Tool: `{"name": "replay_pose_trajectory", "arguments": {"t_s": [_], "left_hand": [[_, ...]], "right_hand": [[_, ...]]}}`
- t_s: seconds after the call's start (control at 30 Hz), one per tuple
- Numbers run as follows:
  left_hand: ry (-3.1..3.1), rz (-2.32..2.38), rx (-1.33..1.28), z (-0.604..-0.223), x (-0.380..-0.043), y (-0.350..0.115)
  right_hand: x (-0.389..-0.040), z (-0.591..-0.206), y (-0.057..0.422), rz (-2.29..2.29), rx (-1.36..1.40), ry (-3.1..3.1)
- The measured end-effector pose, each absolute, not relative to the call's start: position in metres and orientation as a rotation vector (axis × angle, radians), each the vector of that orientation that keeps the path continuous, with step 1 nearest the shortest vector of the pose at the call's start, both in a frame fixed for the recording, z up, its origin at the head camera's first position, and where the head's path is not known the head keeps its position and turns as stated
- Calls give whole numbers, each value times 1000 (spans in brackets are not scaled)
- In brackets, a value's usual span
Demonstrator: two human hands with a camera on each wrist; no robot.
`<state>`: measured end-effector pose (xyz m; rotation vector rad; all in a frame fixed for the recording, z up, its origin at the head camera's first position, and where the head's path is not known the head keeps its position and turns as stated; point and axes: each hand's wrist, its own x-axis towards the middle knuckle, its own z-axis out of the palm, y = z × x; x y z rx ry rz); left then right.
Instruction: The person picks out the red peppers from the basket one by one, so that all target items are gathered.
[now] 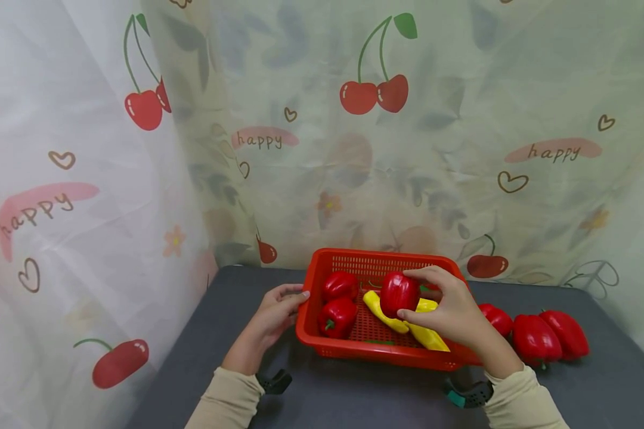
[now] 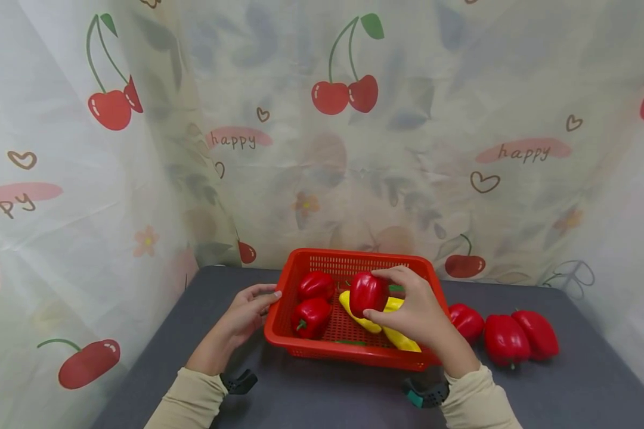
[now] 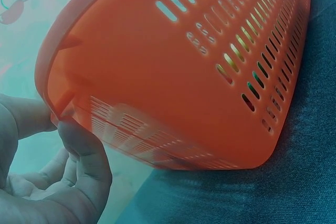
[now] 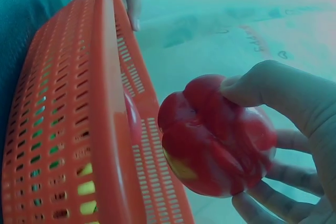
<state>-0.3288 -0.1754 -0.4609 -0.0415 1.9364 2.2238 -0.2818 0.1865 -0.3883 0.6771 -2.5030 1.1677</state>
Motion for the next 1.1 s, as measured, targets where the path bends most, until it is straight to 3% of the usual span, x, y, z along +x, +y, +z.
{"name": "replay_pose_trajectory", "arguments": {"t_s": [1.1], "left_hand": [[1936, 2232, -48, -464, -330, -176]], "right_hand": [[-251, -383, 247, 1035, 510, -2397]]}}
